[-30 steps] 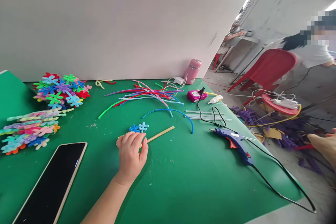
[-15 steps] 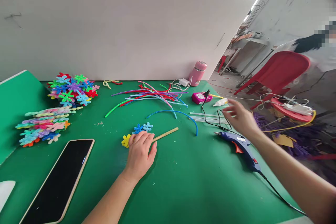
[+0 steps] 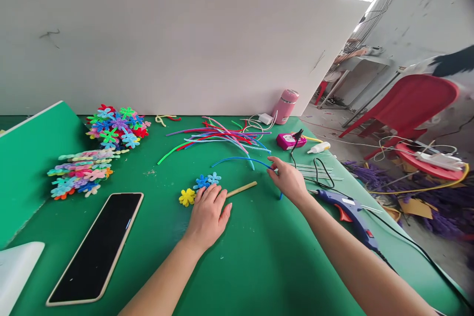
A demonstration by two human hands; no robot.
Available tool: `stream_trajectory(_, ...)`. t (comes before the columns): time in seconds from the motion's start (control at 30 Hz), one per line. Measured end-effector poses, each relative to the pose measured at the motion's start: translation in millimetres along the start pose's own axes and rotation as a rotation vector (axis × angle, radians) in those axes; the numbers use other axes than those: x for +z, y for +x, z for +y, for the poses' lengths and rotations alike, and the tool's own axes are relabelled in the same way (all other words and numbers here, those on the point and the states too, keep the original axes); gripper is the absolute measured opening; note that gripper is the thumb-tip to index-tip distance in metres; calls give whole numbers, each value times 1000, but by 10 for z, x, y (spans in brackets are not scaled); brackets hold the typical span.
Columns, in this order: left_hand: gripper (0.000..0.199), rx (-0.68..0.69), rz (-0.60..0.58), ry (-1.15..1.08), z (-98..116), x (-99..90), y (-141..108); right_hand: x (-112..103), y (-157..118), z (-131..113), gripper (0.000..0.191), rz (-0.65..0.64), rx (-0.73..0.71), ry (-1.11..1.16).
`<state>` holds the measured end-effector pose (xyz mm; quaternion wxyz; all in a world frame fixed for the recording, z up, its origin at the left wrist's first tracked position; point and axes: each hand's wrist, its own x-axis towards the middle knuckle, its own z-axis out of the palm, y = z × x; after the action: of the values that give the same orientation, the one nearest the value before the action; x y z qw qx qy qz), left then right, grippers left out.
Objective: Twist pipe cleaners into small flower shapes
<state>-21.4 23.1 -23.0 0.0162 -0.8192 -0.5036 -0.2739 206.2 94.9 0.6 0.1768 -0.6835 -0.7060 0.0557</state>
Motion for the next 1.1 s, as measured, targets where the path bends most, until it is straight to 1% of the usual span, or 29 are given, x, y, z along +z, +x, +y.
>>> stream_trajectory(0.13,26,-2,-26,5,-11,10,-2,-29,-53,-10,33,36,21,124)
stream_trajectory(0.3,28,-1,-28,13,-22,27,2,-61,-139,-93,32,64,17,257)
stream_trajectory(0.47,28,-11,8,23,-26,36,1,-93,-222,-177,33,94,1,528)
stream_trajectory(0.57,24,-12,67,-35,-33,32,-8,-141,-269,-245,32,113,-15,605)
stream_trajectory(0.6,22,-15,93,-68,-30,24,-10,-154,-288,-275,32,133,-22,607)
stream_trajectory(0.67,19,-14,131,-119,-6,-14,-8,-162,-338,-348,31,213,-52,573)
stream_trajectory(0.73,19,-39,144,-192,51,-88,6,-137,-407,-428,31,325,-135,503)
stream_trajectory(0.77,19,-93,154,-299,90,-138,18,-112,-446,-467,30,369,-207,458)
stream_trajectory(0.83,23,-292,128,-608,172,-252,50,-47,-527,-535,24,419,-392,357)
stream_trajectory(0.87,24,-415,115,-746,208,-307,66,-12,-565,-561,21,419,-484,313)
stream_trajectory(0.9,23,-505,115,-849,235,-357,82,22,-599,-582,19,405,-561,279)
stream_trajectory(0.93,26,-550,108,-937,253,-397,95,51,-626,-596,17,385,-619,259)
stream_trajectory(1.0,25,-635,116,-1096,265,-446,116,92,-659,-606,16,345,-682,248)
stream_trajectory(1.1,14,-723,109,-1342,262,-470,146,103,-660,-589,15,337,-699,259)
